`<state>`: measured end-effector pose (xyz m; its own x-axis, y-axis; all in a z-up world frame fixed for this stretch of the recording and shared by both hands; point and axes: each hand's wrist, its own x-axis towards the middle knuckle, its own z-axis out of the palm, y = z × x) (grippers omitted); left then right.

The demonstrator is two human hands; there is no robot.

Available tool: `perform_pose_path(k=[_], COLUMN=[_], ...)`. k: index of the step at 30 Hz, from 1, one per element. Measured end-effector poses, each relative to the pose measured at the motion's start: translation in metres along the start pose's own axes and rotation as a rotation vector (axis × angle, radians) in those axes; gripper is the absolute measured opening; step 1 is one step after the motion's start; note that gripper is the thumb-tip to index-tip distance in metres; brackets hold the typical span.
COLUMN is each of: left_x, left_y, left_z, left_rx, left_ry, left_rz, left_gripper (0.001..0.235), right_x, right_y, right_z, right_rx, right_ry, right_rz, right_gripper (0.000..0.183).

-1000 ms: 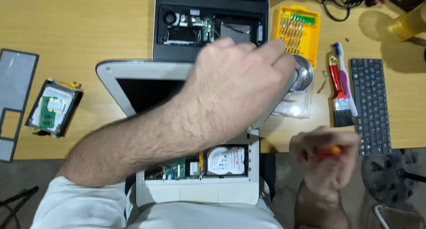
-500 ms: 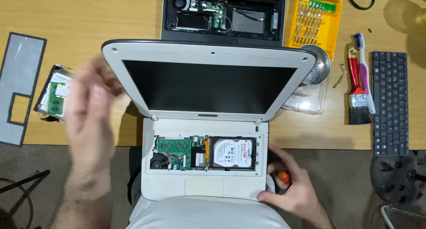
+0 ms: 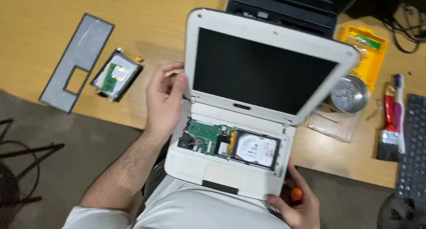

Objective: The person uses a screwdriver to fasten screws into the bezel of a white laptop screen. They then attach the bezel to the screen assembly and secure it with additional screws. Finally, they place a metal cover plate over the internal components of the laptop base.

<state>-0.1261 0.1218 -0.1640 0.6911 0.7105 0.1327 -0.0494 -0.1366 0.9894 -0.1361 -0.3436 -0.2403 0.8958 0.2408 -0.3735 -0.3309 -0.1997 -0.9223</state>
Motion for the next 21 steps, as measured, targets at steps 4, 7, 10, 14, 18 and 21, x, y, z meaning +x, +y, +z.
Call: perform_pose_path(k=[4,7,10,14,18,21], left_x=[0.018,0.028,0.037,0.046,0.026,-0.004], left_y=[-0.003,-0.003,0.002,-0.03,-0.039,-0.014], left_z=[-0.002,-0.001,0.006,0.011,0.011,0.006], left_rx=[-0.031,0.004,0.028,-0.007,0.099,0.232], left_ry=[0.005,0.032,0.053,-0.033,-0.32,-0.38], left_rz=[-0.068,-0.055,-0.03,-0.004,0.06,0.154], left_gripper=[0.016,0.013,0.02,0.025,0.071,0.068], right_x=[0.003,0.009,0.02,0.026,0.03,0.013], right_y=[-0.023,-0.022,-0.009,-0.017,0.002,-0.051], right_z=[0.022,0.032,0.034,0.033,0.034,0.048], right_rx=[0.012,-0.067,-0.247,-0.309,-0.381,-0.571], right_ry=[-0.023,-0.009,0.089,0.073,0.329,0.406], right_rz=[-0.046,-0.136,-0.364,-0.591,-0.534,-0.42], right_gripper=[0.119,0.102,0.069,0.039,0.04,0.039])
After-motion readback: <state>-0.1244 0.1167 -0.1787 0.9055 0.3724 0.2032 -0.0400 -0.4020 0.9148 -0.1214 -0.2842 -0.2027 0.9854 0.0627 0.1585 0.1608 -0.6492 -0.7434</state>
